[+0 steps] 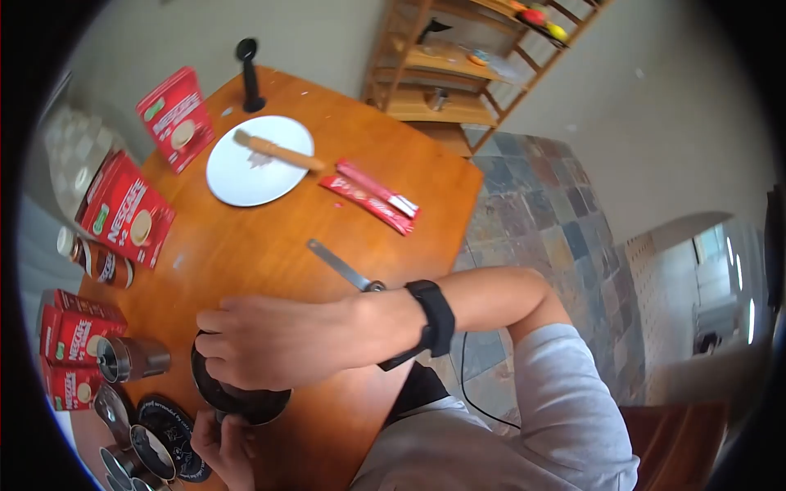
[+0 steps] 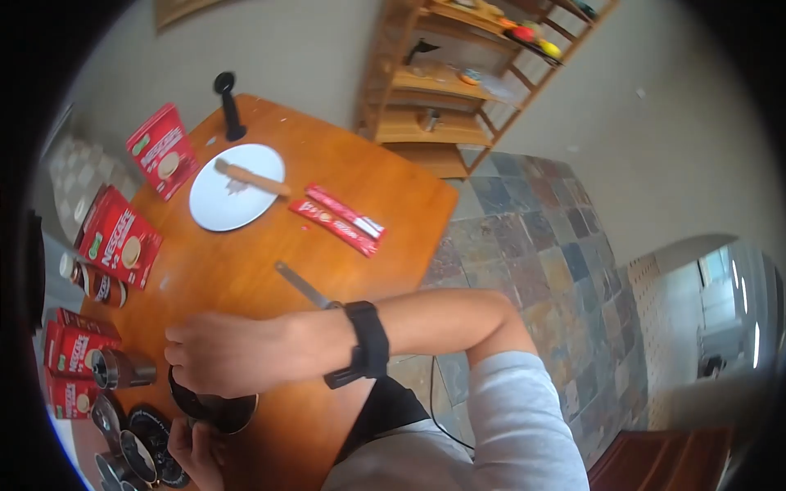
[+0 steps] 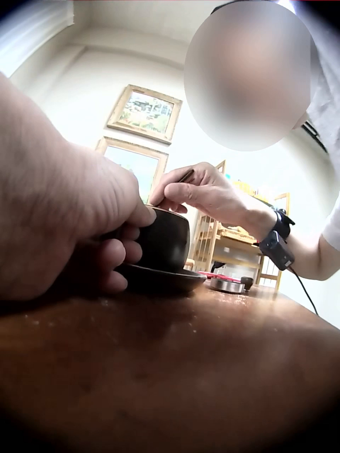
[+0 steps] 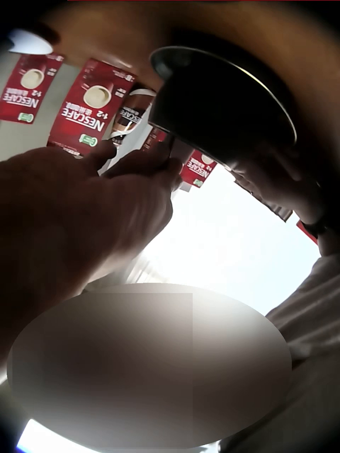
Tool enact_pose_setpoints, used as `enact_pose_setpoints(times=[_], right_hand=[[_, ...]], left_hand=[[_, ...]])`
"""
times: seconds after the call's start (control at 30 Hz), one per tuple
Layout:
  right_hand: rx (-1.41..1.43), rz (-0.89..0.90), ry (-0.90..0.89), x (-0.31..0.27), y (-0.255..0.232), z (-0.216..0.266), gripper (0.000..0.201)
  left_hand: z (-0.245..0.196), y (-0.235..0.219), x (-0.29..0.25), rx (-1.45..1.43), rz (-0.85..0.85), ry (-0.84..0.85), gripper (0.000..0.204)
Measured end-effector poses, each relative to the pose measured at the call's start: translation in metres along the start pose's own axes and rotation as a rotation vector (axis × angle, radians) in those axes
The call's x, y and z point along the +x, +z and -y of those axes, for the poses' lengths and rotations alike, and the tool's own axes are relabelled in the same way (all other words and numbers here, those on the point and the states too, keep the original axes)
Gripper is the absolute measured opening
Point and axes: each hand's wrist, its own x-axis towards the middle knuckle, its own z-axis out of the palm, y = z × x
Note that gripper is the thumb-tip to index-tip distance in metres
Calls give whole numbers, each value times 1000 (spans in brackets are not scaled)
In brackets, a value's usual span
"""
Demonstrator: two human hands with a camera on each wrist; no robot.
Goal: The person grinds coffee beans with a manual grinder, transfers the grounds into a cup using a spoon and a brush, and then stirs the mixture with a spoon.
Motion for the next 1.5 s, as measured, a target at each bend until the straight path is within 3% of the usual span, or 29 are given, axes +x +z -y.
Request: enact_pose_setpoints(times=[0.13,0.33,0.43,0.53,0.63,0.73,0.9,1.17,1.3,1.5], right_hand=[[105,64,64,-2,-2,25,14],[40,-214,144,7,26,17,15],[120,0,230,8,3,28,17],[170,-45,273,11,0,38,17],[96,-214,264,6,28,23,17],[143,-67,301,5,4,36,20],[106,-168,319,19,28,26,19],[367,56,251,18,-7,37,24],[185,-119,194,22,12,22,18],[457,67,66,7,-10,12,12]], left_hand=[[-7,2,6,29,-13,23,20],[-2,6,16,-13,25,133,24],[-8,8,17,-17,48,126,25],[-6,4,22,40,57,150,27],[-12,4,22,57,99,139,27],[-22,4,19,64,136,88,29],[-30,8,15,80,176,120,36],[-31,6,17,17,207,124,39],[-25,9,14,-32,151,125,32],[-22,12,8,-63,74,33,21]])
